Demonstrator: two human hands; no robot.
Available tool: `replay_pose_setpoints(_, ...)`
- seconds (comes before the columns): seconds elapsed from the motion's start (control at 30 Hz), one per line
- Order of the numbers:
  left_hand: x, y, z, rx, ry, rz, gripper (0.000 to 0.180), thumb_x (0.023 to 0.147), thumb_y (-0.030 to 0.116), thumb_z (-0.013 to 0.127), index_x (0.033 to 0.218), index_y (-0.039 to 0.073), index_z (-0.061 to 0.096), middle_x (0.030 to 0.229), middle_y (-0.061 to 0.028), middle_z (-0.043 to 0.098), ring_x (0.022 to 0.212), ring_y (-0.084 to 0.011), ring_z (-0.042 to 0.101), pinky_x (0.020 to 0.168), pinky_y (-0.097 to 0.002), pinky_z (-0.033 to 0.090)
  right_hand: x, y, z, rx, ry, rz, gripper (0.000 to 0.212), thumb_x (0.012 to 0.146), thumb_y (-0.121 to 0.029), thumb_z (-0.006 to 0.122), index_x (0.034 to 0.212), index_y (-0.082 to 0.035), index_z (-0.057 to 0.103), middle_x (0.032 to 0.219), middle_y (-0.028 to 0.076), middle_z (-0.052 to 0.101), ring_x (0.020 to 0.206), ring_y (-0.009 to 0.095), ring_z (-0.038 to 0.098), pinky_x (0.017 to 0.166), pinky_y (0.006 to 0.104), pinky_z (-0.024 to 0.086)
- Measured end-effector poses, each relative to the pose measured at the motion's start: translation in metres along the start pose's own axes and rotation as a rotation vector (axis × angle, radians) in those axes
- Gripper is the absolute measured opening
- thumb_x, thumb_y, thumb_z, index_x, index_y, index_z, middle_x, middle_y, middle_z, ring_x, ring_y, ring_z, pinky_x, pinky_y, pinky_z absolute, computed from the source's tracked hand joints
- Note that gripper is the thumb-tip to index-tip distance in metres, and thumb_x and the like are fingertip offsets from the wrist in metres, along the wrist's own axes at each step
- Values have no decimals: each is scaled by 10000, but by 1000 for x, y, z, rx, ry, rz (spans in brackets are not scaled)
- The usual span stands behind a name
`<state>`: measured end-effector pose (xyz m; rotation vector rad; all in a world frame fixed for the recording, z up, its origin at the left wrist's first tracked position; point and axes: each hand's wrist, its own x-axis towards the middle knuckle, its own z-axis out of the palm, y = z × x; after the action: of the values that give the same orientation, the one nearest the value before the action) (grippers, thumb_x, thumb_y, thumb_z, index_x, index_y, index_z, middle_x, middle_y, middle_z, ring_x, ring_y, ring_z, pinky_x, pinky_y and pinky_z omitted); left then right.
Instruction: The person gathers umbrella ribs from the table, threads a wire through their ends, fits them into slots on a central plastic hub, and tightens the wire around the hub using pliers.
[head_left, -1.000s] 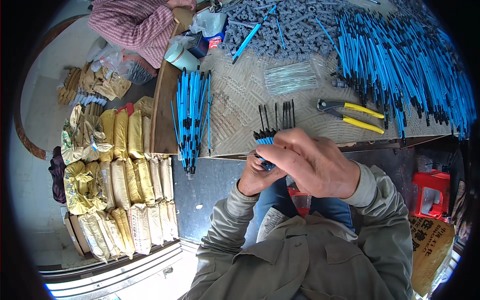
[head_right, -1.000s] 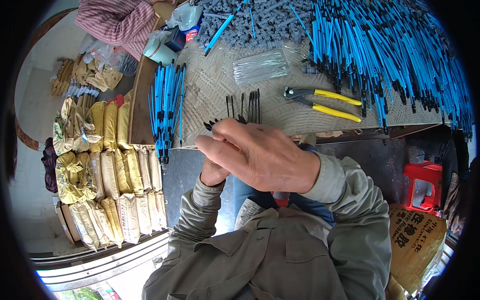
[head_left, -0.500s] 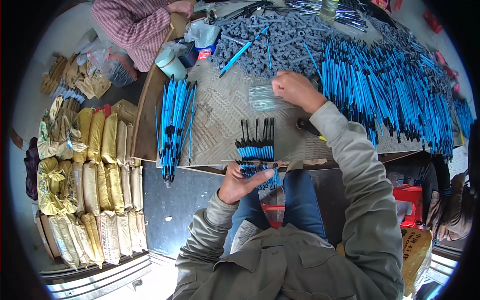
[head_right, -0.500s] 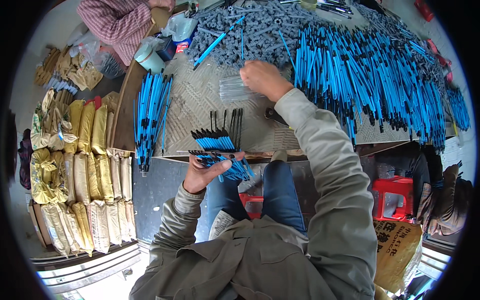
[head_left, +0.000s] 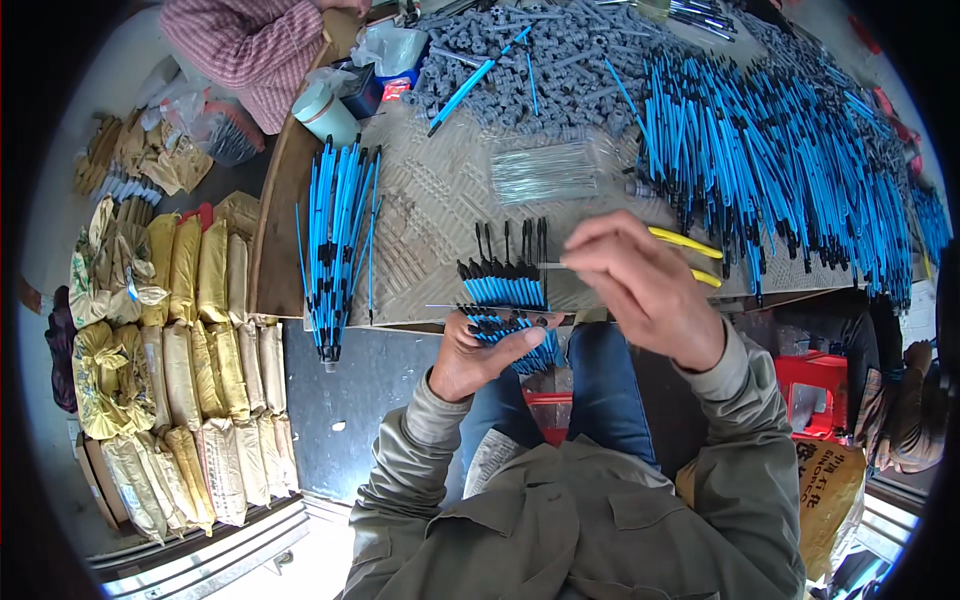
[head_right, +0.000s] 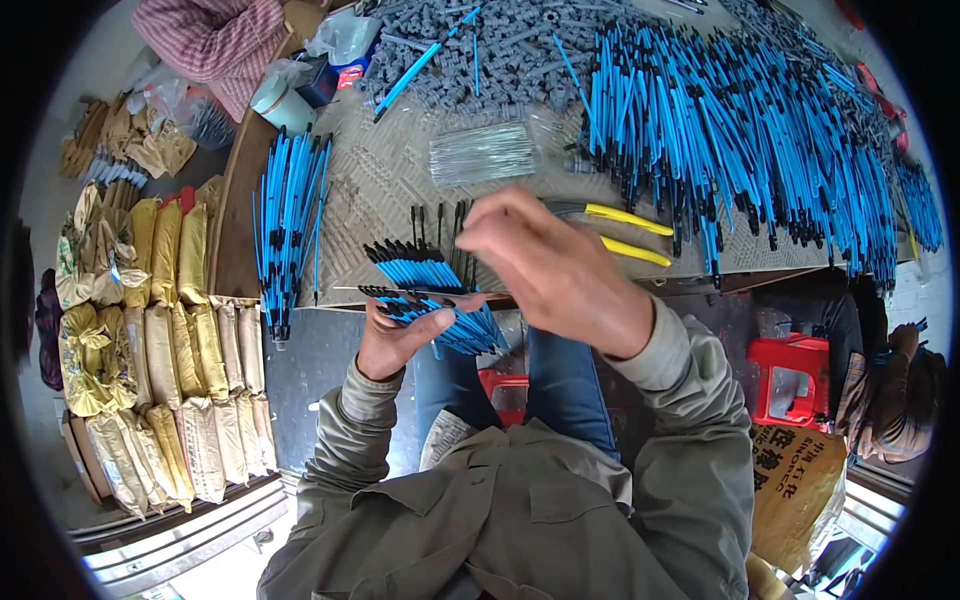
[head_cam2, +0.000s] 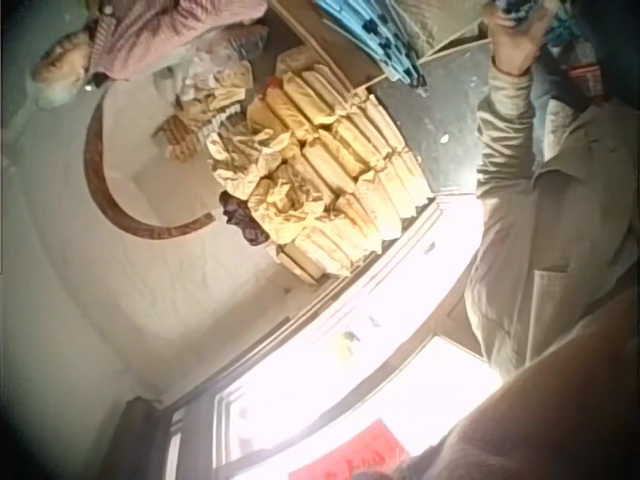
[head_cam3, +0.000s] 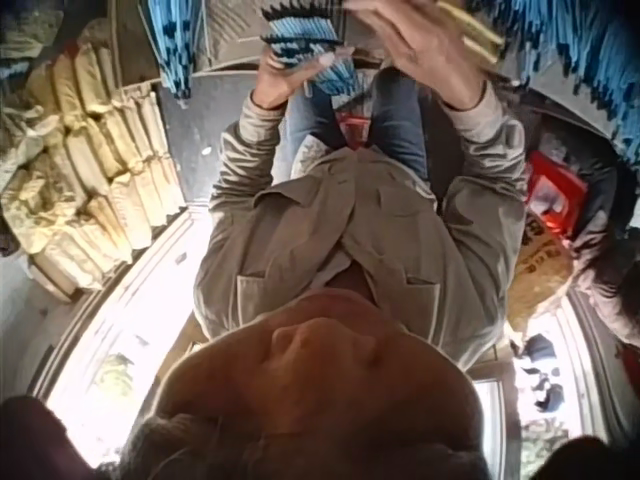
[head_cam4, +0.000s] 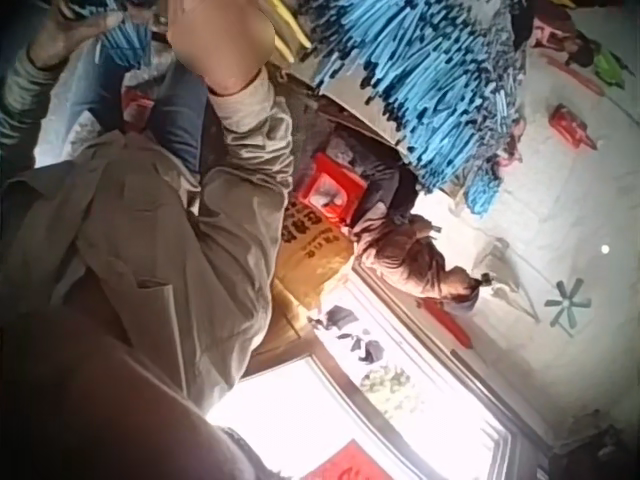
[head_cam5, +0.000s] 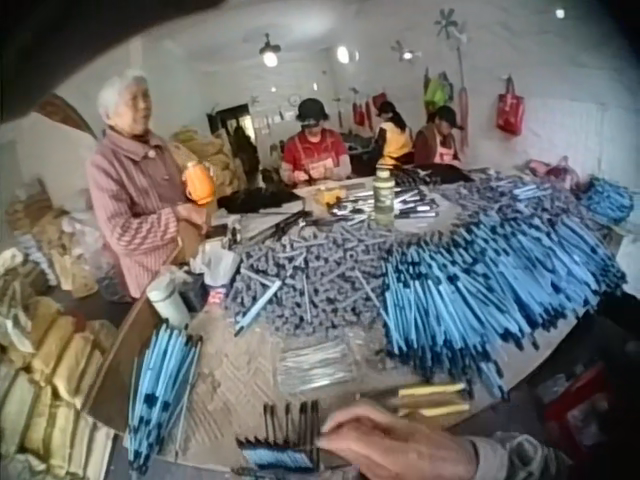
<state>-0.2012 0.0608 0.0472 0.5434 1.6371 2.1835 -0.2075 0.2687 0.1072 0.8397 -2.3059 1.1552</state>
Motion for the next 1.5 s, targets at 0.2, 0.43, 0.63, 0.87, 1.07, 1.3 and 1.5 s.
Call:
replay_pose_setpoints(0.2, 1, 2, 4, 11, 12, -42, 314, 830, 12, 608, 1119, -53, 506, 958, -189, 654, 952, -278, 629, 857, -402, 495, -7, -4, -2, -173, 20, 38, 214, 711, 35, 660, 909, -44, 647, 840, 73, 504, 598, 160, 551, 518, 258, 443)
replay_pose_setpoints(0.43, 0, 4, 2, 34, 17, -52, 335, 828, 9, 609, 1137, -54, 497, 981, -180, 649, 958, -279, 627, 864, -397, 490, -5, -4, 5, -229, 53, 6, 246, 676, 20, 679, 903, -74, 664, 788, 48, 480, 563, 142, 537, 486, 263, 432)
replay_pose_setpoints(0.63, 1, 6, 6, 36, 29, -8, 244, 823, -54, 602, 1063, -42, 559, 988, -126, 653, 978, -184, 610, 816, -304, 501, 7, -18, -6, -408, -93, 21, 197, 677, -28, 685, 861, -92, 658, 733, 32, 500, 537, 160, 557, 454, 283, 421)
replay_pose_setpoints(0.87, 0, 6, 4, 28, 18, -38, 262, 823, -56, 602, 1079, -49, 547, 984, -117, 655, 970, -167, 613, 811, -290, 497, 15, -16, -12, -363, -165, 20, 157, 696, -46, 682, 842, -97, 655, 705, 41, 529, 527, 197, 563, 451, 304, 422)
replay_pose_setpoints(1.07, 1, 6, 6, -25, 8, -34, 292, 822, -69, 594, 1106, -55, 528, 1035, -131, 634, 982, -199, 610, 842, -313, 490, 6, -9, -5, -153, -89, 101, 127, 722, -42, 671, 839, -89, 654, 698, 47, 542, 540, 209, 560, 466, 314, 425)
replay_pose_setpoints(1.3, 2, 6, 4, 3, -29, 3, 317, 829, -77, 575, 1138, -57, 507, 1051, -154, 623, 1014, -247, 600, 865, -348, 483, 11, -10, -9, -222, -137, 59, 94, 731, -69, 672, 820, -96, 652, 687, 37, 533, 540, 207, 553, 454, 318, 402)
replay_pose_setpoints(1.5, 0, 3, -2, 63, -77, -24, 333, 831, -74, 573, 1154, -54, 496, 1027, -165, 632, 1016, -259, 602, 874, -359, 479, 22, -1, -17, -212, -188, -35, 87, 730, -94, 678, 812, -97, 647, 681, 32, 523, 538, 208, 550, 446, 330, 389)
